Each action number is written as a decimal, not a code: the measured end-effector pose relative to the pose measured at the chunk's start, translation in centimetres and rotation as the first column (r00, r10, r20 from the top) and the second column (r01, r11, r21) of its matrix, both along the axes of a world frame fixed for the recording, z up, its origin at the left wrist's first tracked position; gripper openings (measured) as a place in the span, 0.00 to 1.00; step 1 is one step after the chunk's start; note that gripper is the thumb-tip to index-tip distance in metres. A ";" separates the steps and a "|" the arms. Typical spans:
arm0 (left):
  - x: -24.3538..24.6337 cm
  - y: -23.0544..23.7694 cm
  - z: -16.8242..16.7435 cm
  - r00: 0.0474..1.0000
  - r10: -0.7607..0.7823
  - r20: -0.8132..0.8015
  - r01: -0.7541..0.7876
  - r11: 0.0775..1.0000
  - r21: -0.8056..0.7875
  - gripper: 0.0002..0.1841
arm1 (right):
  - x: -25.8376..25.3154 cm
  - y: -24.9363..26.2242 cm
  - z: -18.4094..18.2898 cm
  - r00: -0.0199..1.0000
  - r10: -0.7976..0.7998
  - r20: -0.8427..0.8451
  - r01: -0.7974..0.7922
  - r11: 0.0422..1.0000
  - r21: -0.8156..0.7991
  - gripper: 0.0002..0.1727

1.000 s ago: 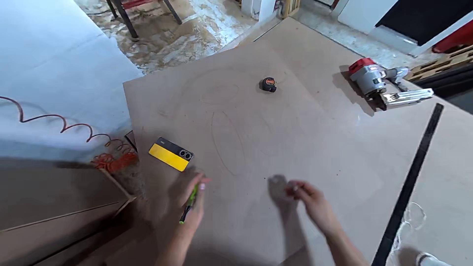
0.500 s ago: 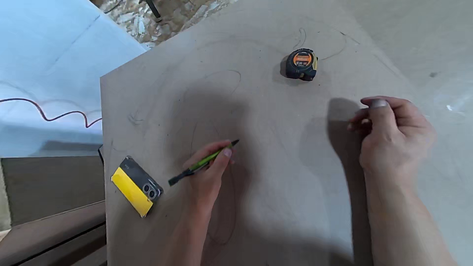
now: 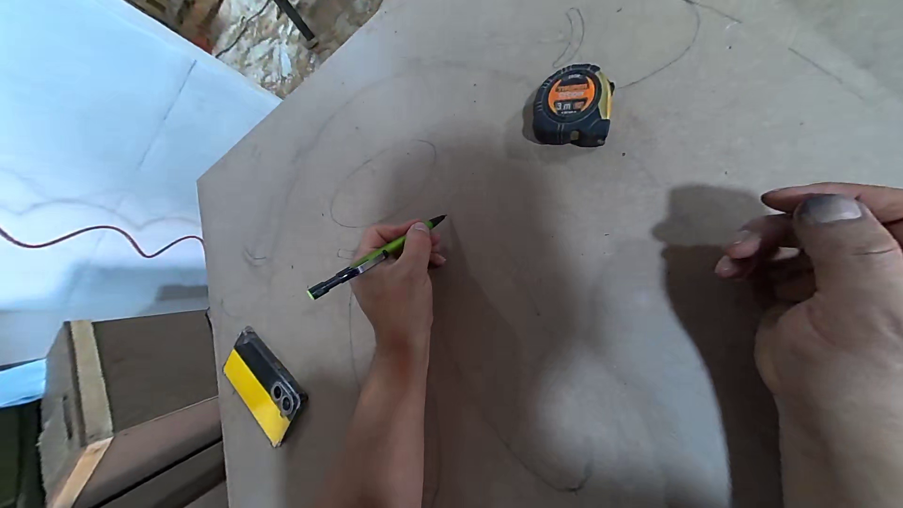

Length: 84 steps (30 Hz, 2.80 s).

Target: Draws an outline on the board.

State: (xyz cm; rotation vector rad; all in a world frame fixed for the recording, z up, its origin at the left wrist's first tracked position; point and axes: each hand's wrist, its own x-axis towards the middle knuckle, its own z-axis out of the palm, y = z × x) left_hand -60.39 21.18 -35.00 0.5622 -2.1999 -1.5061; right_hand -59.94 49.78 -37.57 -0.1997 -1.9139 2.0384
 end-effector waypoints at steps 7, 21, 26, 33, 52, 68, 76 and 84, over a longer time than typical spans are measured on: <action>-0.6 -0.1 -0.3 0.999 0.023 -0.033 -0.023 1.000 0.000 0.02 | 0.1 0.2 -1.0 1.000 0.007 0.031 -0.007 1.000 0.020 0.12; 1.6 -0.3 0.2 0.934 -0.358 -0.009 0.357 0.933 -0.037 0.01 | 0.0 0.3 -0.6 1.000 0.027 0.004 -0.028 0.998 0.052 0.11; 4.1 0.7 0.4 0.833 -0.552 0.038 0.553 0.832 -0.042 0.03 | -0.1 0.1 -0.2 0.999 0.033 -0.004 -0.032 0.997 0.072 0.11; 0.5 -1.2 0.2 0.992 -0.128 0.001 0.128 0.990 0.058 0.02 | -0.1 0.3 -0.5 0.999 0.052 -0.001 -0.052 0.996 0.067 0.11; -0.1 -1.0 0.0 0.996 -0.086 0.009 0.086 0.996 -0.011 0.04 | -0.2 0.4 -1.1 1.000 0.025 0.018 -0.025 0.999 0.042 0.11; 0.1 -1.0 -0.2 0.990 -0.141 -0.026 0.139 0.989 -0.056 0.02 | -0.3 0.3 -1.0 0.999 0.033 0.027 -0.035 0.998 0.053 0.11; -0.1 -1.0 -0.5 0.982 -0.181 -0.058 0.175 0.980 -0.096 0.02 | -0.3 0.3 -0.9 0.999 0.042 0.034 -0.044 0.998 0.040 0.11; 0.1 -1.0 -0.5 0.969 -0.233 -0.078 0.225 0.969 -0.102 0.03 | -0.2 0.3 -0.8 0.998 0.038 0.042 -0.039 0.999 0.035 0.11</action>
